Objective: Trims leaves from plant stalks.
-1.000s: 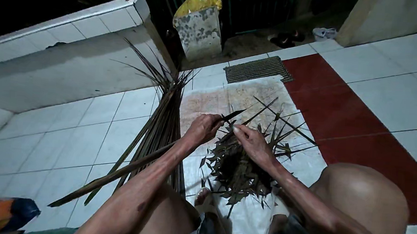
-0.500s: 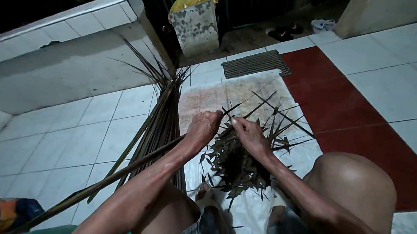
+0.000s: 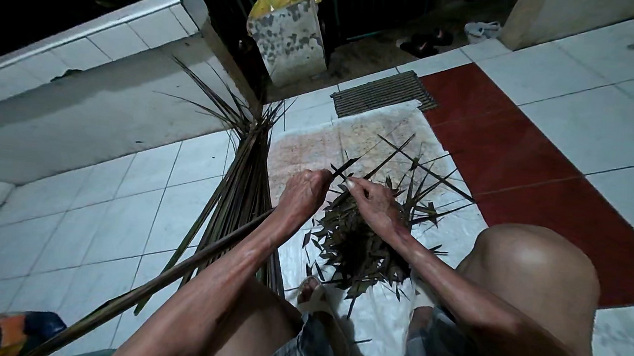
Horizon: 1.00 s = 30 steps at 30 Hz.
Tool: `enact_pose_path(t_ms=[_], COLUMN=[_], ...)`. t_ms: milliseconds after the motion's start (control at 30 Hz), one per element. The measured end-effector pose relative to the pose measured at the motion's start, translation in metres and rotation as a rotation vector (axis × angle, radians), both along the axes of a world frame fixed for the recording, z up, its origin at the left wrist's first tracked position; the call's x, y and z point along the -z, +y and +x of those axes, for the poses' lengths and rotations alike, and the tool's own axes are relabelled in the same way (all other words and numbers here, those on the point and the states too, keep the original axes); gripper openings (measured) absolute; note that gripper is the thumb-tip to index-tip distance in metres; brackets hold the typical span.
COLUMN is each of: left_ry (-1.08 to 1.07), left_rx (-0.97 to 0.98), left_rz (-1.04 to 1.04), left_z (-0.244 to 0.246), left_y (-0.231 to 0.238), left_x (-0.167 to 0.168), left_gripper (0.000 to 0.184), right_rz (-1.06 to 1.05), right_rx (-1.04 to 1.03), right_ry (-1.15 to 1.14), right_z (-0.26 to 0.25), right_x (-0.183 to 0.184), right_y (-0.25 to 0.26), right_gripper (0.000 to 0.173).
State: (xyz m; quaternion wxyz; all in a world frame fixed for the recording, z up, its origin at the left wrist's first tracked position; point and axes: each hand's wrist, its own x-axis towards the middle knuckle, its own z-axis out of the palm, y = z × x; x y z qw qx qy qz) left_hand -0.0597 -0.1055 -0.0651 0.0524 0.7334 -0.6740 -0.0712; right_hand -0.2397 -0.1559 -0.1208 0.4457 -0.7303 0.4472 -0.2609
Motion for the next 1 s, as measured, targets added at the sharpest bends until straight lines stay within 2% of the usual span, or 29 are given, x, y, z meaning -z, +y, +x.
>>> enact_pose_path(t_ms=[267,833,1000], left_ry=[0.0,0.278,0.142], left_rx=[-0.014,-0.048,-0.063], left_rz=[0.027,0.134,0.102], left_z=[-0.002,0.003,0.01], left_y=[0.002,0.009,0.013], left_x=[0.0,-0.008,-0.007], left_gripper=[0.025,0.028,0.029], right_rz=[-0.001,0.001,-0.044], right_rx=[0.023,0.173,0.218], right_ry=[0.032,0.053,0.008], right_z=[0.001,-0.01,-0.022], right_x=[0.002,0.021,0.021], right_y=[0.001,-0.019,-0.026], right_gripper=[0.039,0.035,0.037])
